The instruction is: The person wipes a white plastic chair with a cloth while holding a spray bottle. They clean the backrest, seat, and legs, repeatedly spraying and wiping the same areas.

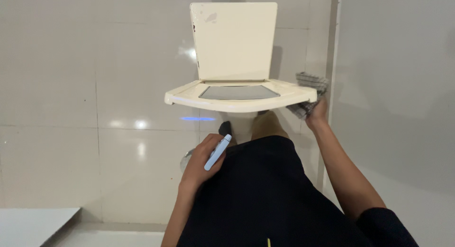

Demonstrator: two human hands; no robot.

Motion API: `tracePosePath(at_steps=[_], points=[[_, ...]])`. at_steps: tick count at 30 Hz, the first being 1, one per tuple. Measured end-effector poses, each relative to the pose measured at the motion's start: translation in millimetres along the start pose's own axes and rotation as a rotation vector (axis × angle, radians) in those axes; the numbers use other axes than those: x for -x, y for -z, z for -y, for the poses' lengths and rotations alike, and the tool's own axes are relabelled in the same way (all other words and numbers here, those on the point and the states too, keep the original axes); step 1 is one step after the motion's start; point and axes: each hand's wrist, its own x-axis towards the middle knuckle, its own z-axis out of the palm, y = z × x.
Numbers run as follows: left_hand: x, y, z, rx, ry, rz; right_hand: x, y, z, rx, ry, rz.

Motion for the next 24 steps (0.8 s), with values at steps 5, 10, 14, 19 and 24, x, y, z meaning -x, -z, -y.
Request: tracePosePath(at_steps=[5,10,14,19,24], points=[[-34.8,-27.7,-24.0,0.011,0.065,-0.013,-42.2,18.0,-24.7,0.435,-0.199,0.218],[-68.5,-73.8,-60.4,0.086,0.223,-0.049,-90.6,1.0,-25.6,0.627,-0.511,0.273],[-90.3,-103.4,-85.2,0.079,0.228,-0.150,-121.3,-33.3,-26.7,0.586,-0.517,0.291],[-82.8,-135.8,-105.9,0.097,0.398,-0.316,-157.6,-51.8,-68.3,0.508,-0.670,0.074],[-76.0,-154.9,-117.8,0.153,0.534,-0.419,-200.6,-58.2,-96.3,1.181,-0.472,0.388]])
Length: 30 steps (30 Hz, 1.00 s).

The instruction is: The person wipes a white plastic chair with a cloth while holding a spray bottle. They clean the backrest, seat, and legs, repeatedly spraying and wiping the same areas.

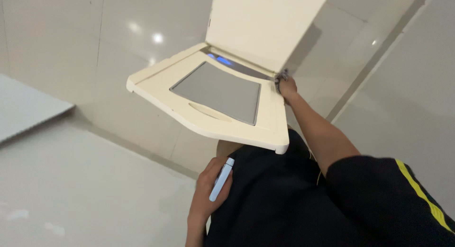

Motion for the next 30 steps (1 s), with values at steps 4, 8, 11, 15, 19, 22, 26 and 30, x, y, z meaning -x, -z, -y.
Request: tracePosePath(at_steps=[4,8,11,15,19,22,26,30], points=[[3.6,-1.4,-2.5,0.037,0.051,-0.043,5.2,-3.4,25.6,0.882,0.500,0.209],[-5.4,-1.0,-4.6,0.083,-0.019,-0.086,63.7,18.0,46.0,0.895,0.274,0.479],[-15.6,0.0,-8.2,0.080,-0.004,-0.068,121.5,39.7,48.0,0.924,0.395,0.553],[-21.3,1.9,-11.7,0.082,-0.006,-0.068,141.6,36.7,53.8,0.895,0.963,0.360],[-24.5,-3.2,-10.6,0.056,-0.004,-0.061,86.4,6.1,67.3,0.889,0.179,0.556],[-17.9,-9.4,-8.7,0.018,-0.028,-0.079,60.9,-10.5,58.3,0.949,0.363,0.459],[-25.8,-8.3,-11.3,0.024,-0.056,-0.078,77.9,7.6,67.2,0.918,0.350,0.503],[-28.5,-1.6,-3.1,0.091,-0.117,-0.026,148.7,54.4,65.1,0.749,0.483,0.598]])
